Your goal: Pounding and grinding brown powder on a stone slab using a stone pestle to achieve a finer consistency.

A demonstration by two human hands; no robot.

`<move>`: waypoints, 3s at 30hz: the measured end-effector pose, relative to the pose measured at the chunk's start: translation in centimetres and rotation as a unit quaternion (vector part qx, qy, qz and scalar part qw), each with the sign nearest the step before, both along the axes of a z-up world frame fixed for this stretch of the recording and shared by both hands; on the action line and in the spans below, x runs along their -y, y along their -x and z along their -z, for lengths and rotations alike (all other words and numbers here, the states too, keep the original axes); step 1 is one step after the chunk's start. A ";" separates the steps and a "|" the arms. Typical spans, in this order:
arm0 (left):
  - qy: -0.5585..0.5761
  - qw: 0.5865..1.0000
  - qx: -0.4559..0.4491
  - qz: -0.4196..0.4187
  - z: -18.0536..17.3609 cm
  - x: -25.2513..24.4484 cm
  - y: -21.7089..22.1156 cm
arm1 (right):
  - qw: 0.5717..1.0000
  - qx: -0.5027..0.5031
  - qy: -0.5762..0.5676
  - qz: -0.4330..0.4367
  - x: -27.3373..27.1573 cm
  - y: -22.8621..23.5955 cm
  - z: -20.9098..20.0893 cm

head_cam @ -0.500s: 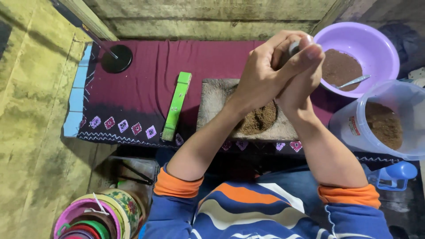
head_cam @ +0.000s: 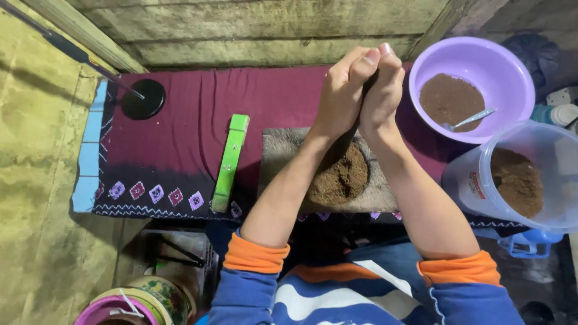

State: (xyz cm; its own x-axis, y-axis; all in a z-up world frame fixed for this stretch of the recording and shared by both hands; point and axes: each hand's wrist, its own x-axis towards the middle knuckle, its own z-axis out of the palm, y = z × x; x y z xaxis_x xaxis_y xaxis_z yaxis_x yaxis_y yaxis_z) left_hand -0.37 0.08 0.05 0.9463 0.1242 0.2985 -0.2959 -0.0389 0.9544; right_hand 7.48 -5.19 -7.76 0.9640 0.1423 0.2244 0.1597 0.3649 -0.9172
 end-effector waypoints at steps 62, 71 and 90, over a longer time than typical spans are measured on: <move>0.039 0.991 0.050 -0.122 6.4 -3.5 -2.0 | 0.991 0.117 -0.017 -0.068 -1.9 -1.3 2.1; 0.068 0.985 -0.010 -0.158 7.0 -3.3 -1.8 | 0.991 0.084 0.009 -0.100 -2.4 -1.0 2.8; 0.072 0.992 0.027 -0.096 3.1 -2.3 0.9 | 0.990 0.002 -0.090 -0.110 -3.3 0.5 0.7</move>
